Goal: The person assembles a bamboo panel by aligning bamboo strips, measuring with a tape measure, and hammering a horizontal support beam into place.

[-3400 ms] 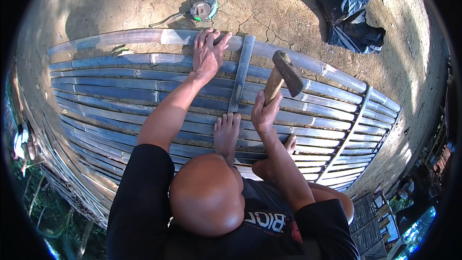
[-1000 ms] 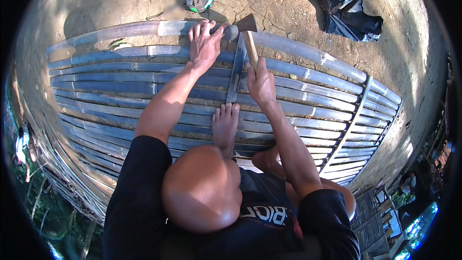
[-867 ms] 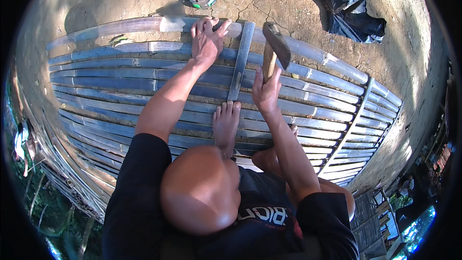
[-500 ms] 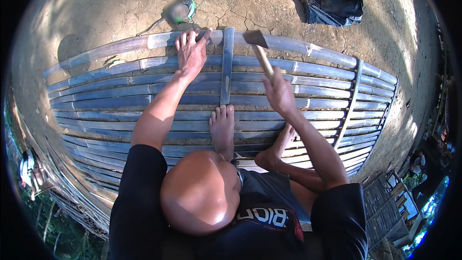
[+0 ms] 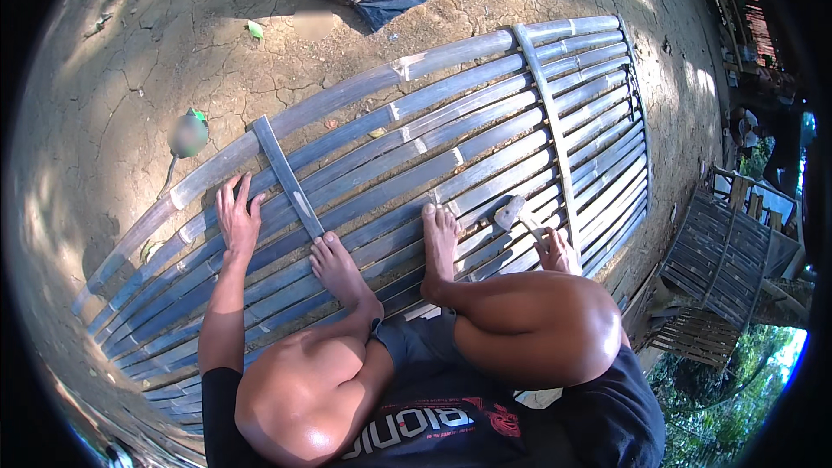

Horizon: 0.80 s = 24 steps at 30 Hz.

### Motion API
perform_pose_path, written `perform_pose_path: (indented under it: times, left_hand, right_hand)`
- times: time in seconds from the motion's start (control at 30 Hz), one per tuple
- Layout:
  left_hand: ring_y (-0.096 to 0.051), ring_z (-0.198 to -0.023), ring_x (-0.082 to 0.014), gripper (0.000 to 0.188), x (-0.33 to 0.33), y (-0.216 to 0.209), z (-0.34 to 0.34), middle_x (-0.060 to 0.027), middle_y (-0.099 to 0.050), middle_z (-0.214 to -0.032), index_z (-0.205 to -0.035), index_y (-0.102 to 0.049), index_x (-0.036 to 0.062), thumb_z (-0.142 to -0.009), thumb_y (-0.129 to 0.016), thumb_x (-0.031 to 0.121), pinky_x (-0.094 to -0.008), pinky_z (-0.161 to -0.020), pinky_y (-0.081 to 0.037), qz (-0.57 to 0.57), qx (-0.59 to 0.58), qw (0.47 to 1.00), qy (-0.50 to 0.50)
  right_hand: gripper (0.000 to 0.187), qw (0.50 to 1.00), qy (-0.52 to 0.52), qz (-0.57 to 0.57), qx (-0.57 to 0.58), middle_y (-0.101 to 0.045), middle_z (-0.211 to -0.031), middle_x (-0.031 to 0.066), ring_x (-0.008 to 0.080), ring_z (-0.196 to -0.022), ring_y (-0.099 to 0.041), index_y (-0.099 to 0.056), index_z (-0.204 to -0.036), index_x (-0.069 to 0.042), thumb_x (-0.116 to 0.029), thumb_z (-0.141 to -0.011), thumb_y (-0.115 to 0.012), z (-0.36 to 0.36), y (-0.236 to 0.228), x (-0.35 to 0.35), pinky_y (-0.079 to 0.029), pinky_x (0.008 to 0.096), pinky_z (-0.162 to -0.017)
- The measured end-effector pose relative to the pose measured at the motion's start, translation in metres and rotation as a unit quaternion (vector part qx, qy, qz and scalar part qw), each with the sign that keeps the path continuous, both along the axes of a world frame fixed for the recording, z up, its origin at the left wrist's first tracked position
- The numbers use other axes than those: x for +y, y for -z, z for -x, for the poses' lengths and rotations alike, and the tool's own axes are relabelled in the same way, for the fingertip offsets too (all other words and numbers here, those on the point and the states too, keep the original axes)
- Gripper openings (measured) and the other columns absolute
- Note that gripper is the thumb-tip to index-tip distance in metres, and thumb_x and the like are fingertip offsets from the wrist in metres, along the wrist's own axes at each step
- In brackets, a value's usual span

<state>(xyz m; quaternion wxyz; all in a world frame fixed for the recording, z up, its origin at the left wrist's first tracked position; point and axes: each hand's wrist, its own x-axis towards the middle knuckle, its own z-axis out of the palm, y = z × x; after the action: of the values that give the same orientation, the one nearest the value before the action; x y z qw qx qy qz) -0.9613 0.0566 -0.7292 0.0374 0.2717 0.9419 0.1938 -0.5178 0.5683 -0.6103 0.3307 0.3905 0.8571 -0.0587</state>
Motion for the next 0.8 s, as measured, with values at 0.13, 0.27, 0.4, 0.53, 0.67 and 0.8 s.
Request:
perform_pose_path:
  times: [0.13,0.27,0.4,0.53,0.67,0.8]
  left_hand:
    - [-0.054,-0.114,-0.0343,0.049,-0.002,-0.005,0.007,-0.0122,-0.058,-0.124,-0.13,-0.061,0.0091,-0.084,-0.075,0.018,-0.0454,-0.098,-0.045,0.041,-0.012,0.999,0.034]
    - [-0.055,-0.113,-0.0349,0.045,-0.015,-0.01,0.006,-0.0114,-0.06,-0.122,-0.126,-0.062,0.006,-0.084,-0.073,0.016,-0.0448,-0.097,-0.046,0.069,0.0,0.997,0.024]
    - [-0.054,-0.118,-0.0346,0.041,-0.004,-0.006,0.007,-0.0098,-0.06,-0.128,-0.127,-0.061,0.0092,-0.088,-0.069,0.02,-0.0443,-0.1,-0.047,0.085,0.009,0.996,0.017]
    - [-0.052,-0.123,-0.0371,0.042,-0.011,0.001,0.003,-0.0062,-0.056,-0.137,-0.132,-0.058,0.0116,-0.093,-0.065,0.024,-0.0482,-0.103,-0.046,0.105,-0.037,0.994,-0.012]
    - [-0.052,-0.124,-0.0377,0.043,-0.007,0.002,-0.001,-0.0052,-0.056,-0.137,-0.134,-0.058,0.0139,-0.093,-0.064,0.024,-0.0482,-0.104,-0.046,0.104,-0.04,0.993,-0.025]
    - [-0.052,-0.124,-0.0379,0.043,-0.011,0.012,-0.001,-0.0049,-0.057,-0.136,-0.134,-0.058,0.015,-0.092,-0.064,0.024,-0.0484,-0.104,-0.046,0.106,-0.032,0.993,-0.03]
  right_hand:
    - [0.05,0.979,-0.061,-0.134,0.139,-0.059,-0.115,0.0177,0.0367,-0.109,-0.057,-0.049,-0.137,-0.007,-0.027,-0.093,-0.065,0.038,0.026,-0.04,-0.047,0.0493,-0.092]
    - [0.053,0.913,-0.221,0.046,0.339,-0.051,-0.128,0.0176,0.0371,-0.12,-0.048,-0.049,-0.139,-0.008,-0.026,-0.093,-0.065,0.209,0.051,-0.064,-0.038,0.0495,-0.102]
    - [0.056,0.82,-0.404,0.1,0.392,-0.051,-0.132,0.0142,0.0333,-0.124,-0.047,-0.047,-0.141,-0.009,-0.034,-0.093,-0.064,0.35,0.088,-0.102,-0.038,0.0465,-0.105]
    - [0.052,0.79,-0.501,0.159,0.316,-0.051,-0.127,0.0124,0.0313,-0.121,-0.048,-0.051,-0.135,-0.01,-0.039,-0.093,-0.063,0.408,0.107,-0.13,-0.038,0.0431,-0.104]
    - [0.048,0.777,-0.521,0.18,0.303,-0.052,-0.123,0.0112,0.0302,-0.116,-0.049,-0.053,-0.131,-0.01,-0.04,-0.094,-0.062,0.416,0.12,-0.133,-0.039,0.0425,-0.101]
    - [0.046,0.759,-0.539,0.155,0.331,-0.054,-0.121,0.0082,0.029,-0.112,-0.05,-0.055,-0.13,-0.013,-0.04,-0.094,-0.061,0.414,0.132,-0.128,-0.04,0.0442,-0.098]
